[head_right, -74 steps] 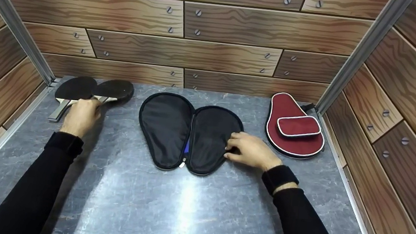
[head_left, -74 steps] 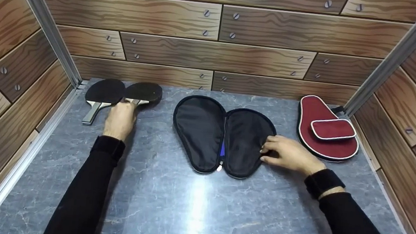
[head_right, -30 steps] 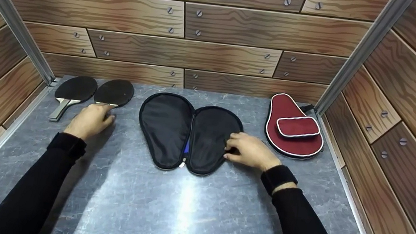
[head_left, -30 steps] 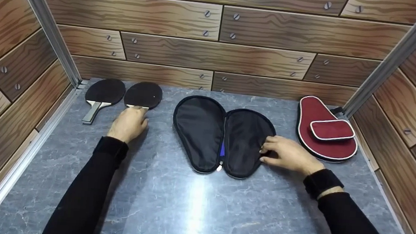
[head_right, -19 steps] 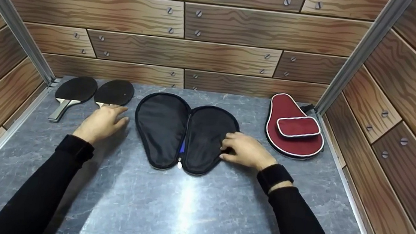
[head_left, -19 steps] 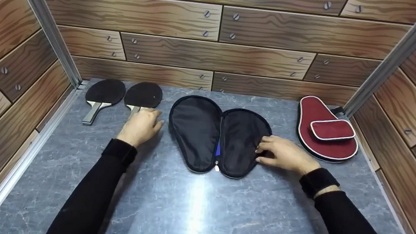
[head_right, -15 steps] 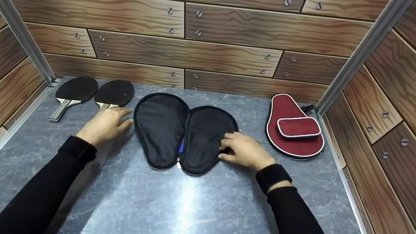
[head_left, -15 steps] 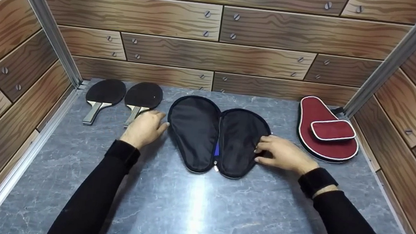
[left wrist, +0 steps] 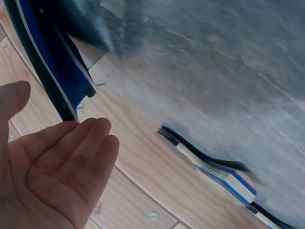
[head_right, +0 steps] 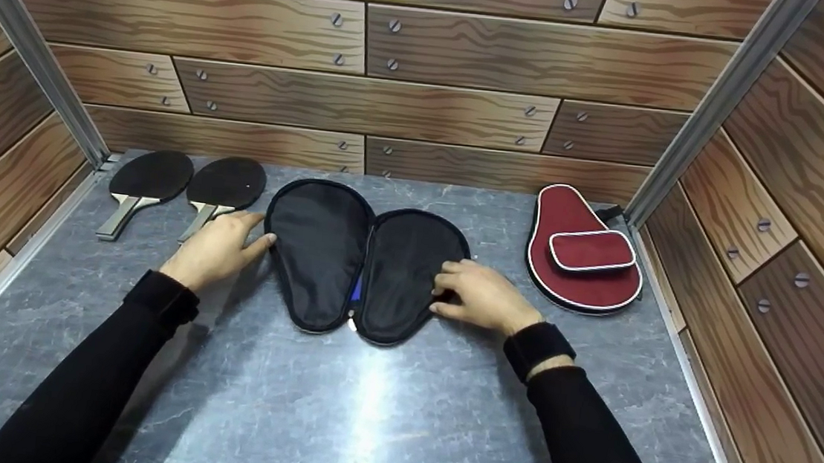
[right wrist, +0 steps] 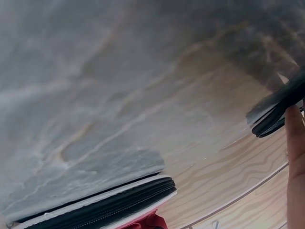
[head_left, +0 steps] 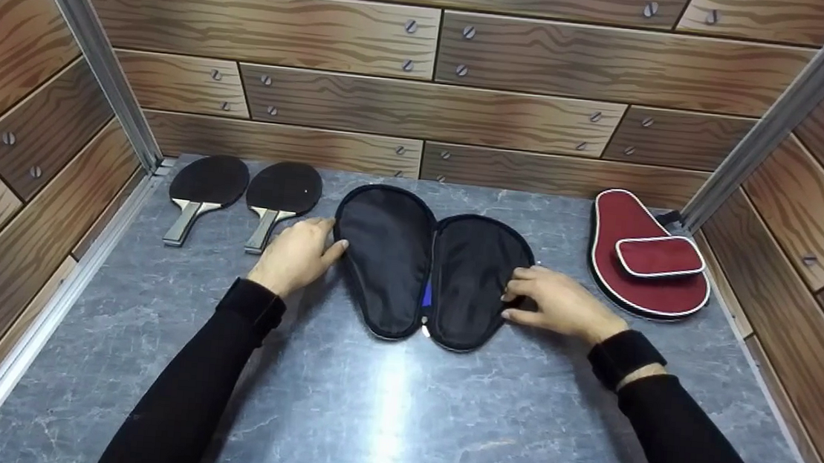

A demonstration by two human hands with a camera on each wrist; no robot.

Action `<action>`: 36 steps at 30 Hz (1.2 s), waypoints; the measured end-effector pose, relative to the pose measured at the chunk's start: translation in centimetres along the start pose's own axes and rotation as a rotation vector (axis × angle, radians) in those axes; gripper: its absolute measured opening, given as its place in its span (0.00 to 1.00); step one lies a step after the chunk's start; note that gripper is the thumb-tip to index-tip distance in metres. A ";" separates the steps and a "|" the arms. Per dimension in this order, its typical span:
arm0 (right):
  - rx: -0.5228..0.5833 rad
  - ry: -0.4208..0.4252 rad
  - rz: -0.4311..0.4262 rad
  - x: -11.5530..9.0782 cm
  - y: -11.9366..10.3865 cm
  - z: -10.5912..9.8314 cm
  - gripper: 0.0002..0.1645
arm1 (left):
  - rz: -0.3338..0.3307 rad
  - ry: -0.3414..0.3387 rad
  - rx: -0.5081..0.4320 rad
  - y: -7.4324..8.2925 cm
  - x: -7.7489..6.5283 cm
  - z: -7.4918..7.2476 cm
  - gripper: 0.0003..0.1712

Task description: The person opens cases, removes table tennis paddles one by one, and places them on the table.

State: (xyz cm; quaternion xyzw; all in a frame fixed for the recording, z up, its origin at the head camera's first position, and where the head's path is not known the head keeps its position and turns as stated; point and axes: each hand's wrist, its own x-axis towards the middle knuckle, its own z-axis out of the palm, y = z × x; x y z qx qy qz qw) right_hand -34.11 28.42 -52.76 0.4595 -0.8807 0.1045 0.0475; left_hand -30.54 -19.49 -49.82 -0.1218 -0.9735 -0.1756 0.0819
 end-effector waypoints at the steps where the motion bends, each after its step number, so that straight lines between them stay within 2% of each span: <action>1: 0.002 -0.002 0.000 0.0 0.0 0.0 0.13 | -0.005 0.000 -0.009 0.1 0.0 -0.1 0.34; 7: -0.002 -0.012 -0.002 0.2 0.0 0.0 0.13 | 0.005 0.042 -0.078 1.3 0.2 -0.5 0.39; 23: 0.004 -0.038 -0.001 1.9 -1.1 0.1 0.14 | 0.137 0.154 -0.227 6.0 -0.2 -0.4 0.45; 36: 0.006 -0.029 -0.014 3.6 -2.0 0.6 0.15 | 0.240 0.108 -0.270 9.3 -1.3 0.3 0.49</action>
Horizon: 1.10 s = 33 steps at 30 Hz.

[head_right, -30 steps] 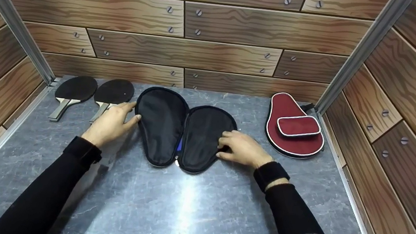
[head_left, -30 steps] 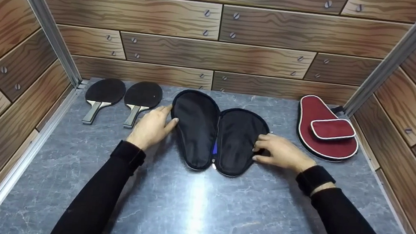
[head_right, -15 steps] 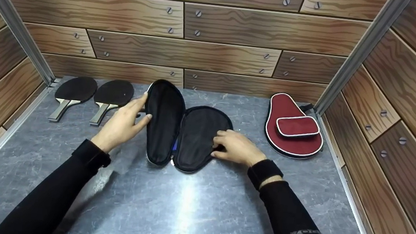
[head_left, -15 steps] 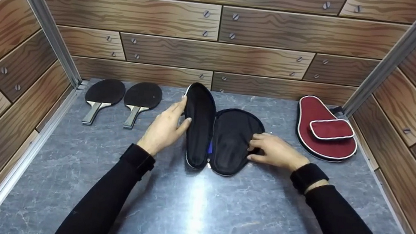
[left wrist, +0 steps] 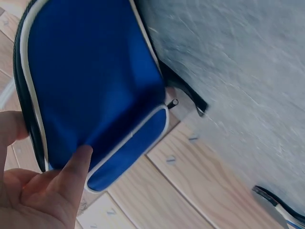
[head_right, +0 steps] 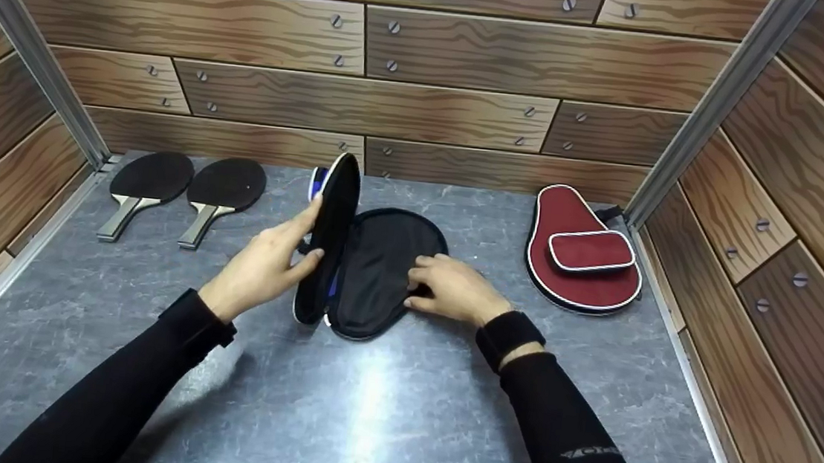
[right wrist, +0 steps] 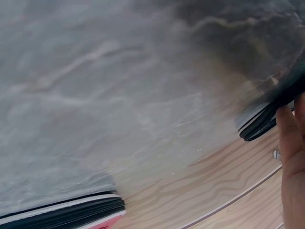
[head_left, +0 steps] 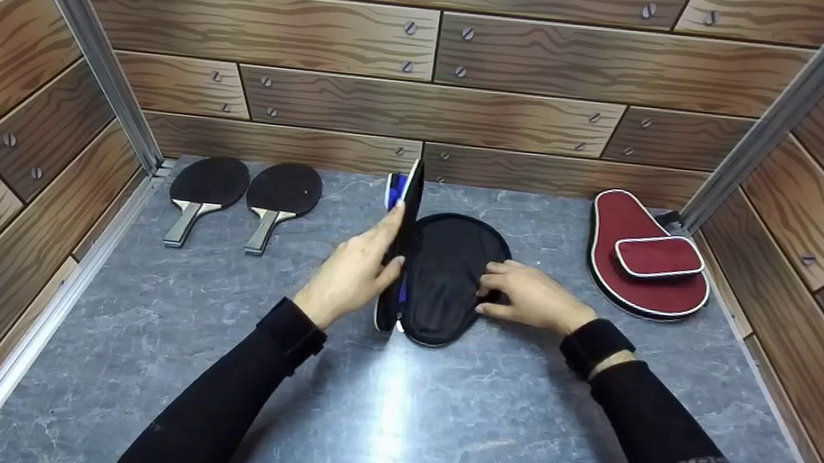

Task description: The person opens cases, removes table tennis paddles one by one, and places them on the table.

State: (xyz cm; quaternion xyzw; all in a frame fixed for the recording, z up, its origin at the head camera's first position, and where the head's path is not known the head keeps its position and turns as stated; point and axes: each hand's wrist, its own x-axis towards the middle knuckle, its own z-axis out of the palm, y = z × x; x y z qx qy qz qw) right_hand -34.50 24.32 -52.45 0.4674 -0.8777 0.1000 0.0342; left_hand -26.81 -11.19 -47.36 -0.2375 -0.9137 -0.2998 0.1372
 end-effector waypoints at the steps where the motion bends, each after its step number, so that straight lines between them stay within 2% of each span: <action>1: 0.003 0.001 -0.003 0.1 -0.1 0.0 0.15 | 0.004 -0.005 0.003 0.2 0.0 0.1 0.49; 7: 0.015 -0.017 -0.003 0.8 -0.5 0.1 0.15 | -0.001 -0.016 0.032 1.2 -0.2 1.0 0.46; 12: 0.032 -0.040 -0.010 1.5 -1.0 0.1 0.16 | -0.012 0.038 0.072 1.6 -0.1 1.9 0.40; 17: 0.051 -0.047 -0.032 2.1 -1.2 0.2 0.17 | 0.022 0.083 0.180 1.7 -0.1 2.5 0.37; 20: 0.056 -0.052 -0.043 2.5 -1.4 0.2 0.18 | 0.027 0.092 0.233 1.7 0.0 2.8 0.30; 24: 0.055 -0.075 -0.042 2.9 -1.7 0.0 0.21 | -0.025 0.065 0.238 1.6 0.1 3.2 0.15; 27: 0.060 -0.102 -0.031 3.1 -1.9 -0.1 0.23 | -0.061 0.048 0.256 1.4 0.1 3.5 0.17; 33: 0.087 -0.137 -0.037 2.7 -1.9 -0.3 0.27 | -0.106 0.039 0.352 1.3 0.1 4.1 0.23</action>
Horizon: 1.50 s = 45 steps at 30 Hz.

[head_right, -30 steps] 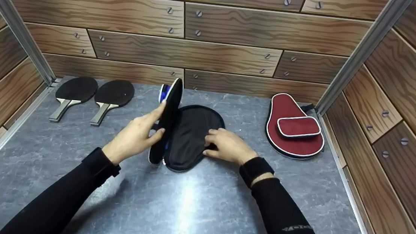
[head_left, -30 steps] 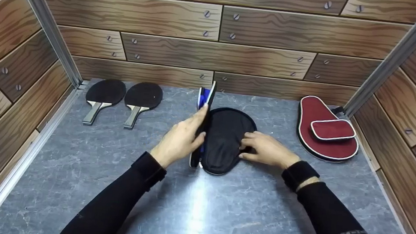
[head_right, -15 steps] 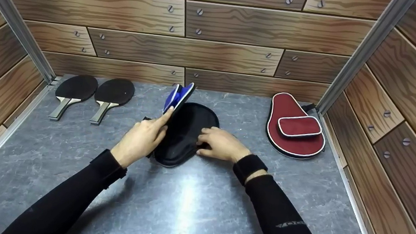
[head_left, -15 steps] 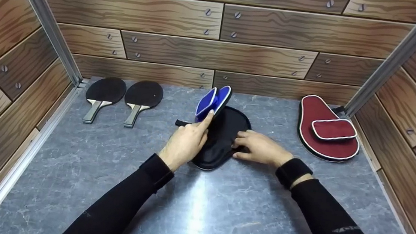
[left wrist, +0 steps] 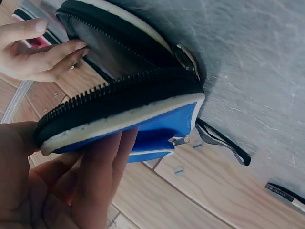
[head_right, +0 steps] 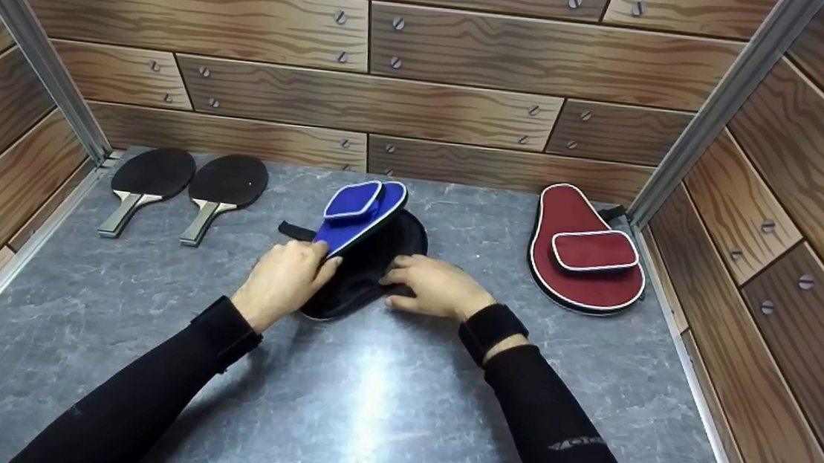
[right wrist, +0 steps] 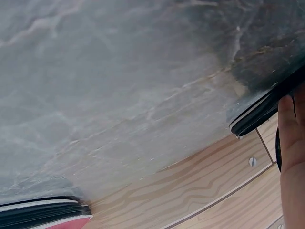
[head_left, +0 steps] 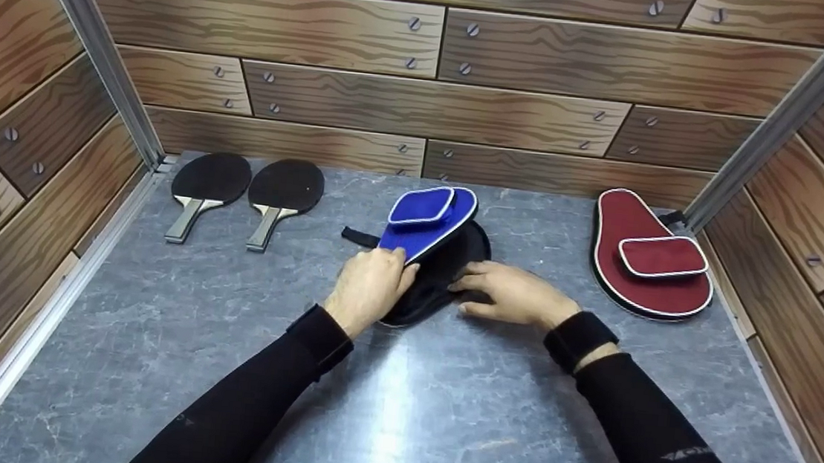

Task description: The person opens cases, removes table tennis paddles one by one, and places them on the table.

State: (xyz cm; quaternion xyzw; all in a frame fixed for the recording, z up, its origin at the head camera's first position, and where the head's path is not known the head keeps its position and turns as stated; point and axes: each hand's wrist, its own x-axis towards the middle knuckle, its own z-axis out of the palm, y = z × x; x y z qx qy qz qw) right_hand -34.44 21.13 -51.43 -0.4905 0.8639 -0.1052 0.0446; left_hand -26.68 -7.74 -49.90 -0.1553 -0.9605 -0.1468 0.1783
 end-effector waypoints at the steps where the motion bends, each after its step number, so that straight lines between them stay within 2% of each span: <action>1: 0.003 -0.003 -0.003 -0.1 0.0 0.0 0.27 | -0.010 -0.004 0.016 0.0 0.0 0.1 0.24; 6: 0.006 -0.013 0.003 -0.8 0.0 -0.2 0.28 | -0.040 -0.030 0.088 0.2 0.1 0.4 0.29; 11: -0.003 -0.013 0.003 -1.7 0.1 -0.6 0.26 | -0.037 -0.076 0.150 0.1 0.1 1.0 0.30; 15: -0.022 0.002 0.017 -2.4 0.4 -1.0 0.24 | -0.011 -0.090 0.163 -0.2 -0.1 1.4 0.29; 22: -0.061 0.042 0.032 -3.5 0.8 -1.6 0.23 | 0.072 -0.095 0.174 -1.0 -0.9 1.3 0.26; 27: -0.045 0.041 0.063 -4.0 1.2 -1.8 0.23 | 0.121 -0.192 0.138 -2.3 -1.1 0.5 0.25; 31: -0.019 0.034 0.088 -4.2 1.3 -1.8 0.23 | 0.213 -0.312 0.116 -3.7 -0.8 -0.3 0.27; 34: -0.009 0.044 0.095 -4.3 1.5 -1.8 0.24 | 0.288 -0.394 0.093 -4.8 -0.9 -0.8 0.32; 37: 0.005 0.056 0.102 -4.4 1.6 -1.8 0.24 | 0.324 -0.468 0.051 -6.0 -1.1 -1.3 0.39; 41: 0.019 0.078 0.102 -4.6 1.6 -1.9 0.24 | 0.340 -0.526 -0.033 -7.2 -1.4 -1.5 0.43; 45: 0.024 0.090 0.099 -4.6 1.7 -2.1 0.24 | 0.329 -0.522 -0.089 -7.8 -1.6 -1.4 0.41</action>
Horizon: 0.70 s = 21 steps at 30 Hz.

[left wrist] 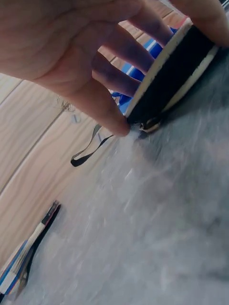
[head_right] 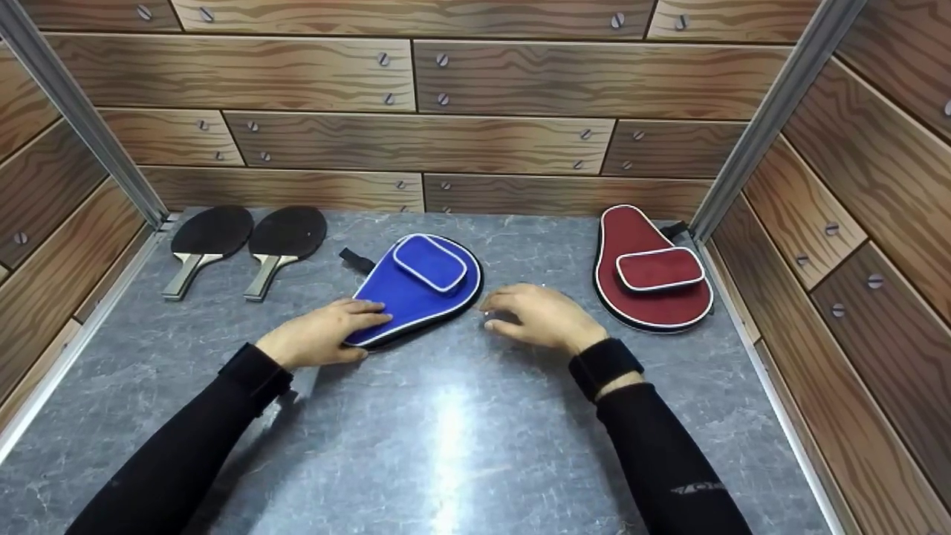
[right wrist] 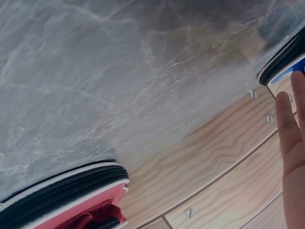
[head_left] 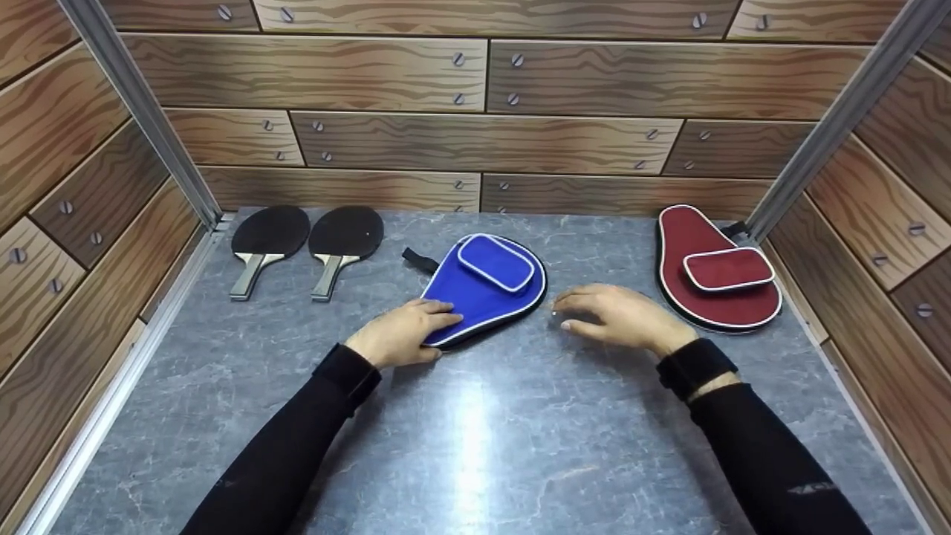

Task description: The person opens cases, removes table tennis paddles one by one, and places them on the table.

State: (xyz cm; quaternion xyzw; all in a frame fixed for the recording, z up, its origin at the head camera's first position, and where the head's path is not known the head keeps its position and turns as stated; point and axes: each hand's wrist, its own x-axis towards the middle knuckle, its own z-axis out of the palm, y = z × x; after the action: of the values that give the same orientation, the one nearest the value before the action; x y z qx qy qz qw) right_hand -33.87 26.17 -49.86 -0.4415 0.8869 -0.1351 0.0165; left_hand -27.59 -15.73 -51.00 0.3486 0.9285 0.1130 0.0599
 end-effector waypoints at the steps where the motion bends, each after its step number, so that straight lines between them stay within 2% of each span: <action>1: 0.001 0.000 0.001 0.0 0.0 -0.1 0.24 | -0.003 0.011 -0.002 0.0 -0.1 0.0 0.41; 7: 0.001 0.004 -0.009 0.0 0.0 -0.3 0.24 | -0.051 0.048 -0.004 -0.6 -0.5 -0.1 0.40; 14: 0.000 0.004 -0.011 -0.2 0.0 -0.2 0.23 | -0.130 0.050 0.000 -1.9 -0.9 -0.1 0.40; 21: -0.005 0.005 -0.004 -0.3 0.0 -0.2 0.24 | -0.141 0.040 -0.007 -2.4 -3.0 -0.4 0.39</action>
State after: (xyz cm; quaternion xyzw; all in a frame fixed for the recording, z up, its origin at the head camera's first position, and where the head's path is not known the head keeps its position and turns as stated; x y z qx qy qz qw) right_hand -33.74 26.44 -49.69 -0.4431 0.8863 -0.1340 0.0131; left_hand -26.98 -19.53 -51.11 0.2798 0.9514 0.1187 0.0504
